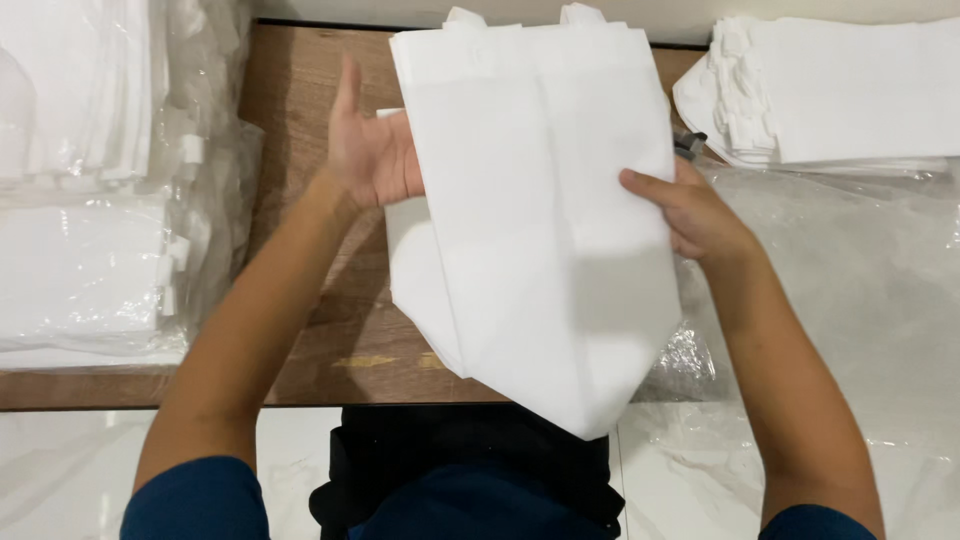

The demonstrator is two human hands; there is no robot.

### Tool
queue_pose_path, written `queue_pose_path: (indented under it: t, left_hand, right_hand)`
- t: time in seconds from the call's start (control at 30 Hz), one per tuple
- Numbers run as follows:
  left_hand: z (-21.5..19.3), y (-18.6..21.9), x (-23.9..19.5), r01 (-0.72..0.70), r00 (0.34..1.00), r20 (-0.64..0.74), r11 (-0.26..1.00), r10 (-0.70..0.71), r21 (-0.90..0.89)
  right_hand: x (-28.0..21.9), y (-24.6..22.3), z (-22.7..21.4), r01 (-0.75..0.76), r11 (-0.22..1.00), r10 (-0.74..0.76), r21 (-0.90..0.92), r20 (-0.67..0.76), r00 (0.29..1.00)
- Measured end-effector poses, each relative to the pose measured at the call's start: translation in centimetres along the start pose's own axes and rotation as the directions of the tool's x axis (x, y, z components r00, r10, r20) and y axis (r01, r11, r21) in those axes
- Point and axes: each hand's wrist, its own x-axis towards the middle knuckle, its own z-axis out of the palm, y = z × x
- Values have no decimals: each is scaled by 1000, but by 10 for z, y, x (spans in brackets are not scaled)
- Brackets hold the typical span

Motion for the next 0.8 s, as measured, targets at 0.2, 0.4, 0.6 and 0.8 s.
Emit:
queue_pose_path:
  t: [0.2, 0.4, 0.6, 0.8]
  left_hand:
    - [-93, -68, -24, -79, 853, -453, 921, 260, 381]
    - [-40, -126, -59, 258, 573, -124, -35, 810, 965]
    - [27, -206, -70, 580, 802, -539, -120, 257, 806]
    - [1, -279, -68, 526, 821, -225, -542, 524, 656]
  right_hand:
    - [82, 87, 54, 20, 933, -40, 359, 49, 998]
    - [44, 102, 91, 446, 688, -626, -573, -158, 763]
    - [-12, 129, 138, 743, 133, -585, -656, 553, 593]
    - [38, 123, 138, 827, 13, -341, -563, 775, 533]
